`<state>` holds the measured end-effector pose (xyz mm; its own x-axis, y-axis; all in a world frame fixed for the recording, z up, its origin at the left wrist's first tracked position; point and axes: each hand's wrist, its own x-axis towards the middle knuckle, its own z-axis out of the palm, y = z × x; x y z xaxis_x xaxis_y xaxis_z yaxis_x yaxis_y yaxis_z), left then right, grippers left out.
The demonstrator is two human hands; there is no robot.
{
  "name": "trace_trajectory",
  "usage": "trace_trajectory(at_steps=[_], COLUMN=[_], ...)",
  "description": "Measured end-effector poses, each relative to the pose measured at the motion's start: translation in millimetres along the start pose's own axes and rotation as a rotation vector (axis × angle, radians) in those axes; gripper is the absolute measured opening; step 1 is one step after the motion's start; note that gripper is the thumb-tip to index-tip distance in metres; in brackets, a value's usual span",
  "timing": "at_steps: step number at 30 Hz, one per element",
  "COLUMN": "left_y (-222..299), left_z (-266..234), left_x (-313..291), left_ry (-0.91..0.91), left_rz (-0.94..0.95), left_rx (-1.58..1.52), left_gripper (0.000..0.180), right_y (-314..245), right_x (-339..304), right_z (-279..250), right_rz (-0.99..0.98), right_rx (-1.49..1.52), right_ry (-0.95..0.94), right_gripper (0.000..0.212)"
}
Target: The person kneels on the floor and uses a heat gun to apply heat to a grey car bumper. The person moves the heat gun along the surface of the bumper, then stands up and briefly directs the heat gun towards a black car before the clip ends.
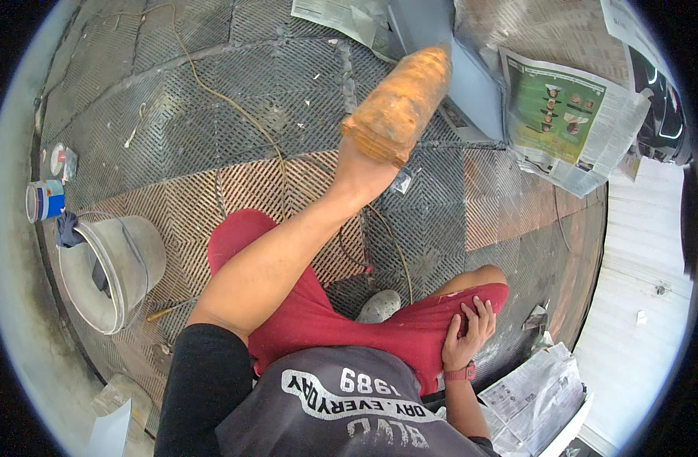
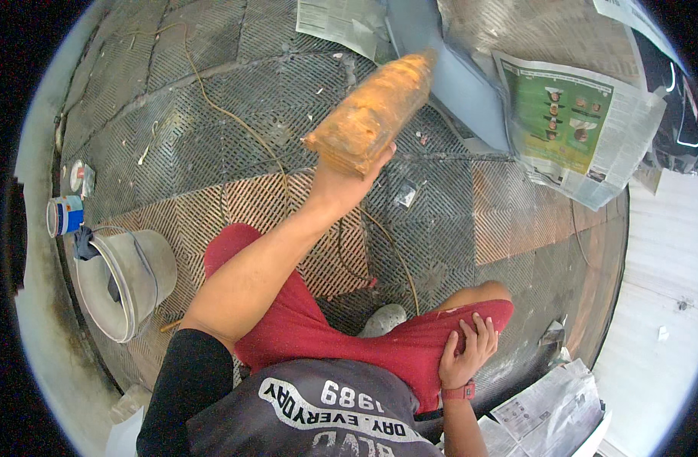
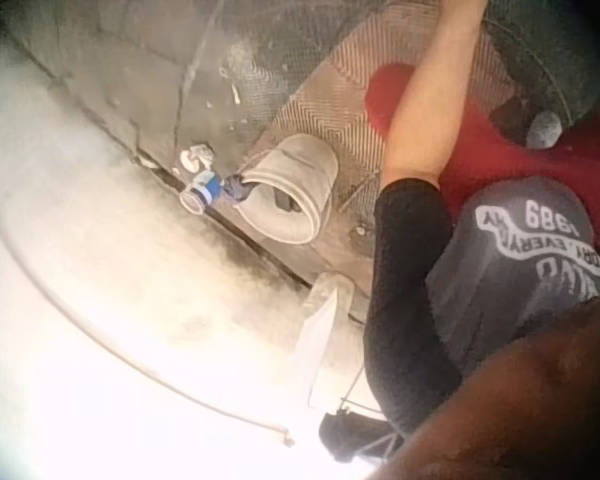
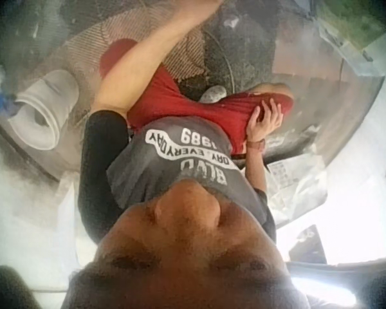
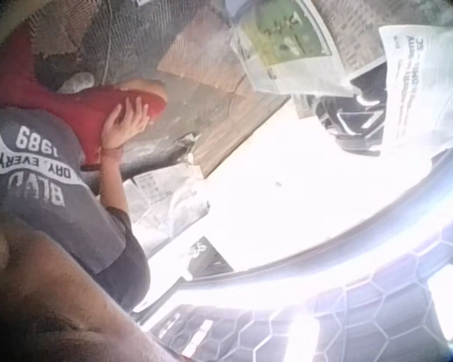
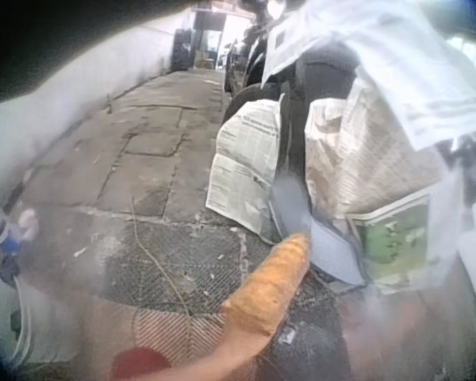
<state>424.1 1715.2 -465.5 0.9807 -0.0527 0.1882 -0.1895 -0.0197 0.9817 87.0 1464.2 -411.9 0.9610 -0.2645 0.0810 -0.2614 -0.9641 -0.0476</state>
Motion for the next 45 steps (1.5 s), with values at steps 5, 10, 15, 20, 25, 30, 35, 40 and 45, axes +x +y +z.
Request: trace_trajectory(at_steps=[5, 10, 15, 20, 25, 30, 35, 40, 45], left_y=[0.1, 2.9, -4.1, -2.8, 3.9, -2.6, -8.7, -6.1, -15.4], left_z=[-1.0, 4.4, 1.1, 0.5, 20.7, 48.8, 82.1, 99.2, 104.4], left_x=[2.8, 4.4, 17.6, 23.8, 9.3, 4.1, -0.8, -7.4, -20.2], left_ry=[-0.254, -0.195, 0.092, 0.134, 0.009, -0.214, -0.345, -0.592, -0.704], left_rz=[-0.088, -0.033, 0.208, 0.198, 0.114, 0.015, 0.03, -0.122, -0.139], left_rx=[0.114, 0.115, 0.274, 0.212, 0.074, 0.119, 0.117, 0.178, 0.211], left_gripper=[0.046, 0.048, 0.041, 0.036, 0.042, 0.057, 0.047, 0.045, 0.043], right_y=[1.4, 5.1, 7.8, 11.1, 11.9, 11.3, 14.1, 17.7, 17.2], right_x=[3.1, 2.9, -0.2, -4.0, -3.6, -2.9, -4.4, -5.5, -3.4], right_z=[3.1, 7.4, 6.0, 3.6, 3.9, 1.5, 1.8, 1.6, 2.3], right_rz=[-0.002, 0.004, 0.01, 0.016, 0.005, 0.005, -0.001, 0.005, 0.011], right_rx=[0.012, 0.027, 0.02, 0.023, 0.025, 0.032, 0.034, 0.033, 0.032], right_ry=[0.013, 0.032, 0.039, 0.041, 0.036, 0.027, 0.029, 0.026, 0.033], right_gripper=[0.026, 0.026, 0.026, 0.026, 0.026, 0.026, 0.026, 0.026, 0.025])
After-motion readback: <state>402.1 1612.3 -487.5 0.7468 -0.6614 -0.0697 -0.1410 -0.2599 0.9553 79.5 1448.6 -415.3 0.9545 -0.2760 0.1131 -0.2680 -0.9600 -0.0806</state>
